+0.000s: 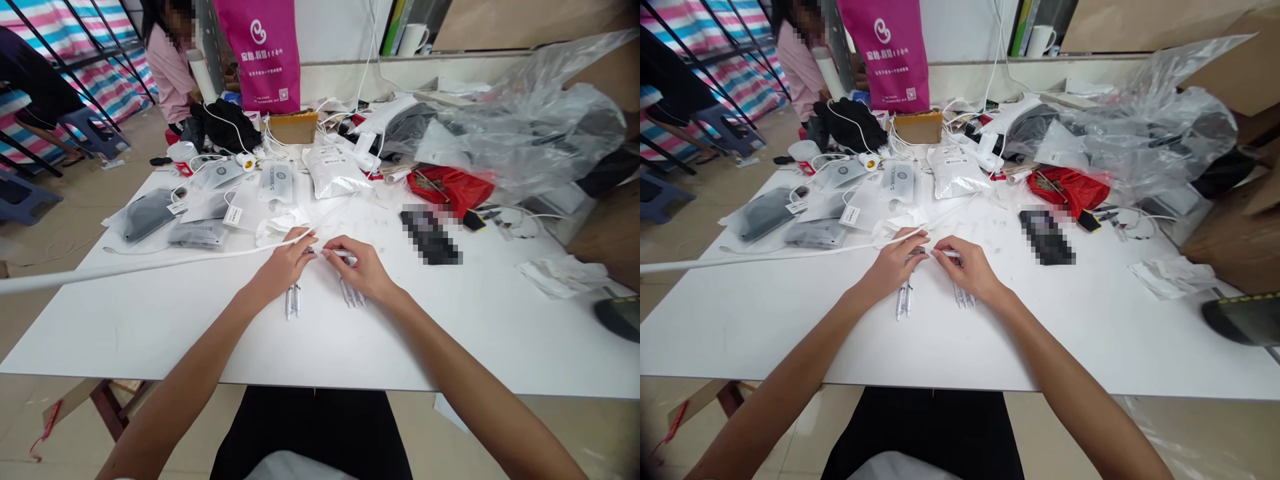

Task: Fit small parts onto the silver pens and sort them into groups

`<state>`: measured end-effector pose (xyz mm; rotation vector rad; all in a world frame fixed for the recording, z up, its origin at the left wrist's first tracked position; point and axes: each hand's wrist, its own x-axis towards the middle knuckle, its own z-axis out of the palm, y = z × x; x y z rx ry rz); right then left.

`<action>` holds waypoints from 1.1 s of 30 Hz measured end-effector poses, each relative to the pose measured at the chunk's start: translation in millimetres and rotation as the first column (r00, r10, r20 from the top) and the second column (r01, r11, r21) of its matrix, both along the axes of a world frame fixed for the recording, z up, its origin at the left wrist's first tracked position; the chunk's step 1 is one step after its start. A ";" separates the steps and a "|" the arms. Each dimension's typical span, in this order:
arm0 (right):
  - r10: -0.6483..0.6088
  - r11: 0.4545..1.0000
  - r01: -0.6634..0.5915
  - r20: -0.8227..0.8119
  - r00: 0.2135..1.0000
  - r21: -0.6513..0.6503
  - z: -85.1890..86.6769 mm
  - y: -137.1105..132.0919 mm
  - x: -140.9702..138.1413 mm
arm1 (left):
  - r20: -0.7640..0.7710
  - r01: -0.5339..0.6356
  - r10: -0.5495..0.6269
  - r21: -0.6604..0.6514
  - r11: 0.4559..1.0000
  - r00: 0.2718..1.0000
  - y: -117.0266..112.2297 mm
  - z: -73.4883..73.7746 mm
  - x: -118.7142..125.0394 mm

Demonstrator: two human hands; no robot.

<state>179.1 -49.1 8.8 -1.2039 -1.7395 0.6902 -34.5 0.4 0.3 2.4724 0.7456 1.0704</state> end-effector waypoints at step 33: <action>0.000 0.992 -0.043 0.334 0.943 0.122 -15.4 5.7 10.5 | 0.017 -0.065 0.063 0.134 0.989 0.998 4.2 -6.5 -0.5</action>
